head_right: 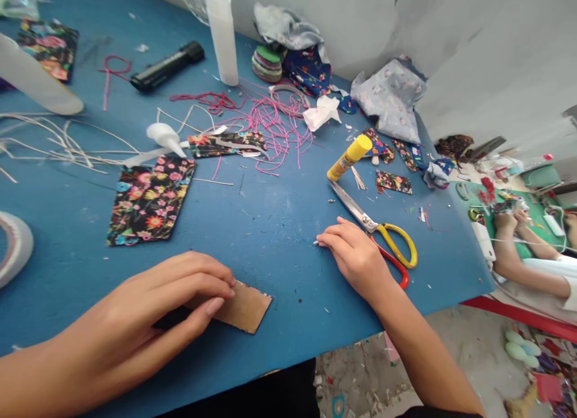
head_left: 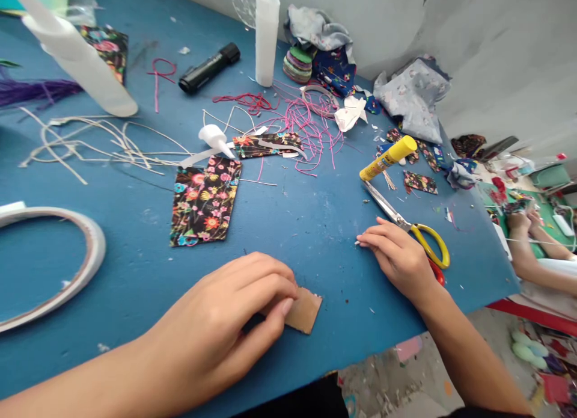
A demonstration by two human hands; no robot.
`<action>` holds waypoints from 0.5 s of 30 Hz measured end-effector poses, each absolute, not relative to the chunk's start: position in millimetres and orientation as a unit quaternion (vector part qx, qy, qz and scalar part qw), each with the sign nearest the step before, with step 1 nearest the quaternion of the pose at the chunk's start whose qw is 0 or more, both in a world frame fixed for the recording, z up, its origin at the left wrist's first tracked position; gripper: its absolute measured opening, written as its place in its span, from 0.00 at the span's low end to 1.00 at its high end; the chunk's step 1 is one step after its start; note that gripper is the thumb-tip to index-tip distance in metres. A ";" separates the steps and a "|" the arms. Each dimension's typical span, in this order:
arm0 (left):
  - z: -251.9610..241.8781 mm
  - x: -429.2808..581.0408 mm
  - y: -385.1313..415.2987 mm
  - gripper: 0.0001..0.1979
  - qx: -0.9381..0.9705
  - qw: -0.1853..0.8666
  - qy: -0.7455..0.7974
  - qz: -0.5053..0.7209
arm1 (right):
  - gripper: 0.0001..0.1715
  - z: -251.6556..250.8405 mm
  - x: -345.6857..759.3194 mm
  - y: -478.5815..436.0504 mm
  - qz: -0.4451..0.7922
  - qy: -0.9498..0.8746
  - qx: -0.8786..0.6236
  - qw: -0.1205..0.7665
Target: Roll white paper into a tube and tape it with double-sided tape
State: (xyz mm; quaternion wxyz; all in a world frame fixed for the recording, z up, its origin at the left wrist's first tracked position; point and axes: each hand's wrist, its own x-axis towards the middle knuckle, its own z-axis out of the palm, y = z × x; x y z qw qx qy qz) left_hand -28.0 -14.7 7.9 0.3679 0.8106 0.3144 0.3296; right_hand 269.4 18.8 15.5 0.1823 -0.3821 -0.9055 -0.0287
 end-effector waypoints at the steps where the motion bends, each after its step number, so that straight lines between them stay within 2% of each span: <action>1: 7.9 -28.2 -14.8 0.08 0.811 0.367 0.314 0.330 | 0.11 15.2 269.2 18.8 -0.034 -0.904 -0.385 0.184; 8: 8.9 -28.1 -14.6 0.08 0.811 0.366 0.314 0.333 | 0.09 16.5 269.8 19.6 -0.026 -0.902 -0.389 0.184; 15: 7.0 -28.8 -15.1 0.08 0.811 0.366 0.312 0.332 | 0.13 21.5 270.6 21.7 -0.004 -0.916 -0.360 0.177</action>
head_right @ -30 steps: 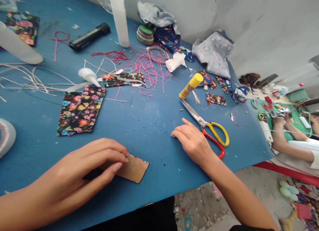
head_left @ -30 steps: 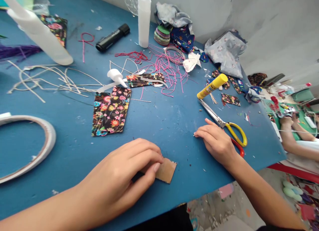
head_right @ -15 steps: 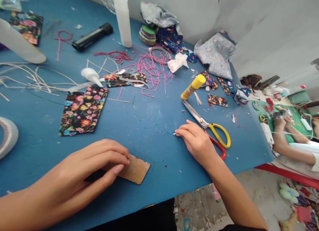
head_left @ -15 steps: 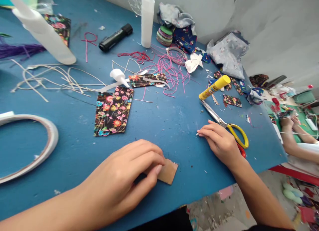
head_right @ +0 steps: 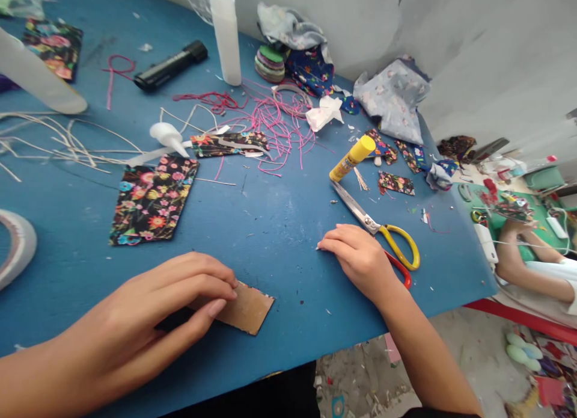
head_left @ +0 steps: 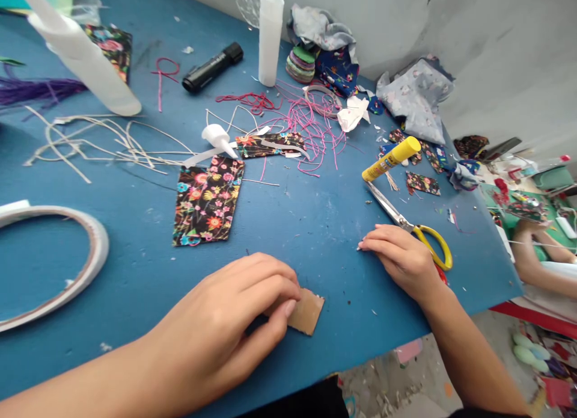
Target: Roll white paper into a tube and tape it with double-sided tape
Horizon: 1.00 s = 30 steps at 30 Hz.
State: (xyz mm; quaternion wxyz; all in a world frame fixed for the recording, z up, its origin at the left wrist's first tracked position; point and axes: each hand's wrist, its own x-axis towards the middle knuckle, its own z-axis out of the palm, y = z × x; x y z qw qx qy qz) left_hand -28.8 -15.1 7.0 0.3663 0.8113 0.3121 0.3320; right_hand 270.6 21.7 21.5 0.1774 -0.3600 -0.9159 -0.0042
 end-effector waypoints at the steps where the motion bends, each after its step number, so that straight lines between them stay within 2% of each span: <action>1: 6.6 -28.8 -15.0 0.08 0.811 0.367 0.312 0.331 | 0.13 21.4 269.8 21.9 -0.012 -0.920 -0.349 0.179; 18: 6.3 -27.3 -15.5 0.09 0.809 0.367 0.324 0.325 | 0.14 14.5 268.7 17.6 -0.049 -0.930 -0.321 0.172; 30: 8.2 -26.9 -14.2 0.10 0.806 0.380 0.331 0.309 | 0.16 49.0 267.7 33.4 0.014 -0.947 -0.315 0.069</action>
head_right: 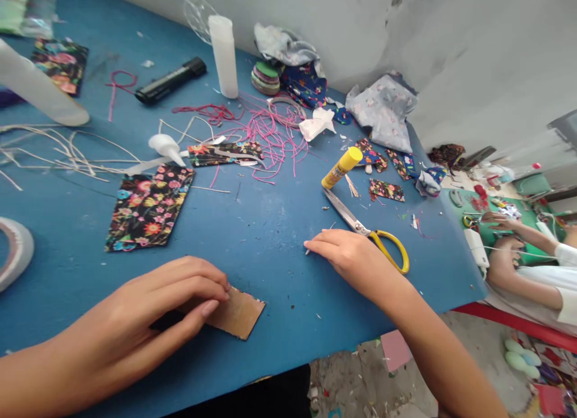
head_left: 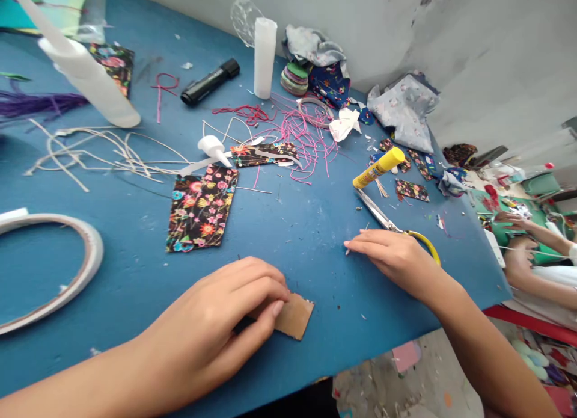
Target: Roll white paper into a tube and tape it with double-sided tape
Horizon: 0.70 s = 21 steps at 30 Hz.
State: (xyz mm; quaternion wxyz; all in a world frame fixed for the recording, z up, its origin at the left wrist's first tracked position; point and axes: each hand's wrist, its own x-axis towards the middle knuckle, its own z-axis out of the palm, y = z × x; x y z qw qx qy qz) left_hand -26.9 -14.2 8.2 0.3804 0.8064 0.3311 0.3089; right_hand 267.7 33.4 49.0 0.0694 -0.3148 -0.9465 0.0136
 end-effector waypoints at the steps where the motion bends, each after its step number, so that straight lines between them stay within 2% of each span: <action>1: 8.6 -26.8 -14.1 0.10 0.806 0.382 0.330 0.310 | 0.16 52.0 266.0 35.8 0.017 -0.949 -0.311 0.053; 5: 8.5 -26.5 -13.7 0.10 0.804 0.385 0.325 0.317 | 0.16 61.1 261.4 39.7 0.015 -0.951 -0.310 -0.012; 9: 7.8 -26.3 -13.2 0.10 0.801 0.392 0.324 0.315 | 0.15 64.0 261.9 39.0 0.016 -0.952 -0.303 -0.031; 17: 5.6 -27.3 -13.7 0.09 0.796 0.399 0.327 0.315 | 0.14 60.7 264.4 42.0 0.033 -0.952 -0.305 -0.008; 21: 6.4 -26.8 -13.0 0.10 0.793 0.400 0.329 0.320 | 0.16 58.8 264.3 43.2 0.001 -0.957 -0.290 0.012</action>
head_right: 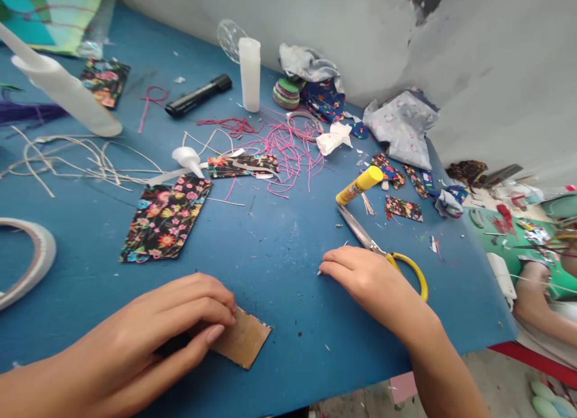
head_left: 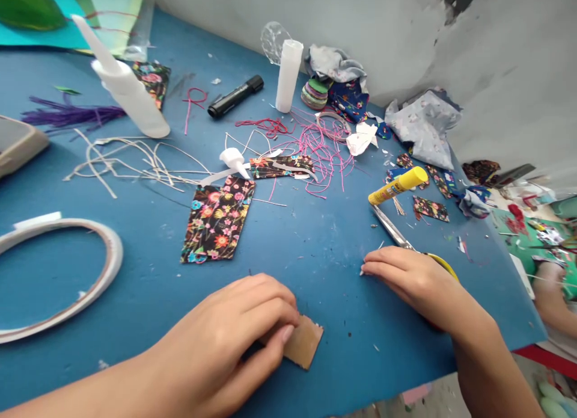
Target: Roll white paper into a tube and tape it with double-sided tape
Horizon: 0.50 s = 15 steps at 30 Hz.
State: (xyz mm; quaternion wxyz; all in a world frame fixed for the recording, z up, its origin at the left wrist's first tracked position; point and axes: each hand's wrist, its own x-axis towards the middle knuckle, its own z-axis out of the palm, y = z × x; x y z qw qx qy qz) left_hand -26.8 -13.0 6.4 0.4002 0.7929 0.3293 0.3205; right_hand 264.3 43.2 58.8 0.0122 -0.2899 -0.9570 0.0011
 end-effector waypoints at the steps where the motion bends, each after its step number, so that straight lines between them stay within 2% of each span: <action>1: 6.9 -26.5 -12.7 0.10 0.792 0.402 0.330 0.319 | 0.17 58.6 263.4 42.9 -0.013 -0.960 -0.280 0.017; 7: 7.4 -26.3 -13.2 0.10 0.796 0.399 0.330 0.315 | 0.18 55.3 258.0 36.2 -0.105 -0.971 -0.209 0.057; 15: 8.2 -27.1 -12.6 0.10 0.794 0.396 0.329 0.323 | 0.13 46.0 265.2 36.3 -0.103 -0.968 -0.214 0.079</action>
